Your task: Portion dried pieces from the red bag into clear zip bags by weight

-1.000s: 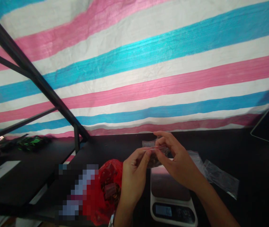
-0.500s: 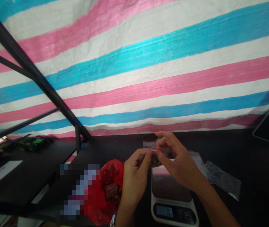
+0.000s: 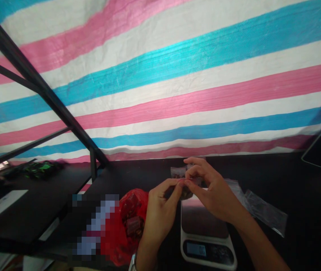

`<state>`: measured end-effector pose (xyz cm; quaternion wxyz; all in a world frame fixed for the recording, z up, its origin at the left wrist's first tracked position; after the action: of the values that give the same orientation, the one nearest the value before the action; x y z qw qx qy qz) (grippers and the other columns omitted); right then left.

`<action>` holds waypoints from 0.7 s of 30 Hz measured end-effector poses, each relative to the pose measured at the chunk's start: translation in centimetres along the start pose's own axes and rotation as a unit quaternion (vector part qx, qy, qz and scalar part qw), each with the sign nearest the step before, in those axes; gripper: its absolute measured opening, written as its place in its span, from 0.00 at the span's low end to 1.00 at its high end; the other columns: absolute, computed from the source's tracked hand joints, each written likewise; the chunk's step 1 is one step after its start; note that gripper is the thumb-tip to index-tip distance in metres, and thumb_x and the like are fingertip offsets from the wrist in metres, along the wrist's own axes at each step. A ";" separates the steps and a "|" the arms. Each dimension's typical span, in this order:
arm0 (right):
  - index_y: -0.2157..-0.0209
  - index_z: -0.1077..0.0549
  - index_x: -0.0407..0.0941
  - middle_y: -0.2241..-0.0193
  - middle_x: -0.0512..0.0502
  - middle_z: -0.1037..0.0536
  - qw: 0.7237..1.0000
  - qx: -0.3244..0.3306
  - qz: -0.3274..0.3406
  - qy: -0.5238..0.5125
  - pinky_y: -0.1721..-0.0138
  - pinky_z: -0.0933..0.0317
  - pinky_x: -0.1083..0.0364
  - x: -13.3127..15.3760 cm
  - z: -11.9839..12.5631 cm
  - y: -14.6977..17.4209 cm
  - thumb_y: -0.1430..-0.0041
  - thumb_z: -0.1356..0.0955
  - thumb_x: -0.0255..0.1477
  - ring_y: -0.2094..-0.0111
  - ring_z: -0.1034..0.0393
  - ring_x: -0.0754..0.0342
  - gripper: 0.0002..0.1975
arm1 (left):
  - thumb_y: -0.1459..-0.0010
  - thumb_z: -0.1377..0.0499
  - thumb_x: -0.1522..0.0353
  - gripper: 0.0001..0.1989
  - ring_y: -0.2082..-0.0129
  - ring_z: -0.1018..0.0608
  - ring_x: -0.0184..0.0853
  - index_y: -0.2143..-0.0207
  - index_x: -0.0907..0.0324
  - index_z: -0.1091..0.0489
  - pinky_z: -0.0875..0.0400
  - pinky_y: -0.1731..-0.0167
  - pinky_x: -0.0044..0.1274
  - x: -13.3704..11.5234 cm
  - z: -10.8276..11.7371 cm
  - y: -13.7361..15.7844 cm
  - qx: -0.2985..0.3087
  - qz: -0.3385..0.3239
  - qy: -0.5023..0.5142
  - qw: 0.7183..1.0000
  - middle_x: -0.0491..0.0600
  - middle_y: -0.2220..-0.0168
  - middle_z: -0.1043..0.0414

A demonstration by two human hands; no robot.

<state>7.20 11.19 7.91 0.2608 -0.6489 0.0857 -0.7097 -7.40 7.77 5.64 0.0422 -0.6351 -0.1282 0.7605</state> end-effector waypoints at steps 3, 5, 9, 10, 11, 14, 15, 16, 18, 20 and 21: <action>0.48 0.27 0.49 0.66 0.50 0.21 0.995 -0.090 -0.030 0.001 0.60 0.29 0.52 -1.8 2.2 -0.4 0.39 0.29 0.32 0.64 0.23 0.52 0.17 | 0.33 0.38 0.60 0.18 0.48 0.18 0.41 0.44 0.54 0.22 0.24 0.47 0.30 -0.1 1.2 0.1 -0.030 -0.028 -0.064 0.997 0.54 0.44 0.20; 0.52 0.26 0.47 0.67 0.49 0.21 0.979 -0.195 -0.063 -0.004 0.62 0.28 0.51 -3.6 4.9 -0.3 0.42 0.26 0.36 0.65 0.22 0.50 0.18 | 0.32 0.39 0.60 0.21 0.43 0.21 0.41 0.39 0.52 0.26 0.26 0.43 0.31 0.2 1.9 0.1 -0.048 -0.036 -0.109 0.992 0.54 0.40 0.23; 0.57 0.27 0.47 0.69 0.51 0.23 0.926 -0.339 -0.133 -0.098 0.64 0.28 0.50 -7.4 8.6 0.4 0.54 0.21 0.41 0.67 0.24 0.50 0.25 | 0.27 0.46 0.62 0.16 0.45 0.20 0.41 0.48 0.55 0.21 0.29 0.41 0.32 1.3 1.5 0.0 -0.007 -0.043 -0.150 0.988 0.54 0.46 0.20; 0.57 0.28 0.47 0.69 0.51 0.23 0.916 -0.353 -0.143 -0.124 0.64 0.28 0.51 -8.1 8.8 0.5 0.56 0.21 0.41 0.67 0.24 0.50 0.26 | 0.27 0.47 0.62 0.16 0.46 0.20 0.41 0.50 0.55 0.20 0.29 0.41 0.32 1.6 1.3 -0.1 0.003 -0.043 -0.153 0.987 0.54 0.48 0.19; 0.58 0.29 0.47 0.69 0.52 0.24 0.911 -0.358 -0.149 -0.141 0.64 0.28 0.51 -8.7 8.8 0.4 0.57 0.21 0.41 0.67 0.24 0.51 0.26 | 0.27 0.47 0.62 0.16 0.47 0.19 0.41 0.51 0.55 0.19 0.29 0.42 0.32 1.8 1.0 -0.2 0.010 -0.042 -0.155 0.987 0.54 0.49 0.19; 0.59 0.29 0.48 0.69 0.52 0.24 0.924 -0.322 -0.163 -0.123 0.65 0.29 0.52 -9.6 7.1 -0.2 0.54 0.23 0.40 0.68 0.25 0.51 0.23 | 0.28 0.47 0.63 0.16 0.47 0.19 0.42 0.52 0.56 0.20 0.28 0.42 0.33 2.5 0.3 -0.3 0.026 -0.040 -0.166 0.985 0.55 0.49 0.18; 0.59 0.29 0.47 0.68 0.52 0.24 0.934 -0.299 -0.170 -0.098 0.66 0.30 0.52 -9.8 6.3 -0.5 0.51 0.25 0.39 0.69 0.26 0.52 0.20 | 0.28 0.47 0.64 0.16 0.47 0.20 0.42 0.51 0.57 0.20 0.28 0.42 0.33 2.7 0.2 -0.3 0.030 -0.040 -0.173 0.984 0.55 0.49 0.19; 0.59 0.28 0.47 0.68 0.51 0.24 0.944 -0.271 -0.178 -0.066 0.66 0.30 0.52 -10.1 5.5 -0.7 0.49 0.27 0.38 0.69 0.27 0.51 0.17 | 0.28 0.47 0.64 0.16 0.46 0.20 0.42 0.50 0.57 0.20 0.28 0.42 0.34 2.8 0.1 -0.3 0.033 -0.039 -0.181 0.982 0.55 0.48 0.19; 0.61 0.26 0.45 0.68 0.48 0.24 0.956 -0.225 -0.189 0.013 0.62 0.29 0.49 -10.4 4.1 -1.1 0.47 0.30 0.34 0.67 0.26 0.49 0.12 | 0.28 0.48 0.65 0.16 0.46 0.20 0.42 0.49 0.57 0.21 0.28 0.41 0.35 3.2 0.1 -0.4 0.037 -0.038 -0.201 0.978 0.55 0.47 0.20; 0.60 0.23 0.44 0.63 0.42 0.21 0.958 -0.211 -0.168 0.099 0.53 0.29 0.45 -9.8 3.6 -1.4 0.47 0.32 0.29 0.60 0.24 0.45 0.12 | 0.28 0.49 0.65 0.17 0.45 0.20 0.42 0.49 0.58 0.22 0.29 0.39 0.36 3.5 0.3 -0.5 0.036 -0.038 -0.221 0.974 0.55 0.47 0.20; 0.58 0.23 0.43 0.60 0.39 0.21 0.956 -0.216 -0.146 0.137 0.48 0.30 0.43 -9.0 3.5 -1.4 0.46 0.33 0.27 0.55 0.24 0.43 0.13 | 0.28 0.49 0.65 0.17 0.45 0.21 0.42 0.49 0.58 0.22 0.29 0.39 0.37 3.7 0.5 -0.5 0.034 -0.037 -0.231 0.972 0.56 0.47 0.21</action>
<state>10.39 17.46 1.22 -0.0065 -0.5920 0.1759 -0.7865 -8.62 9.03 2.33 0.0610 -0.4357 -0.1323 0.8882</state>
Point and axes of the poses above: each hand's wrist, its own y-axis away from the middle knuckle, its own z-axis out of the back of the hand, x = y × z, the point moved 7 cm from there along -y, towards the middle knuckle
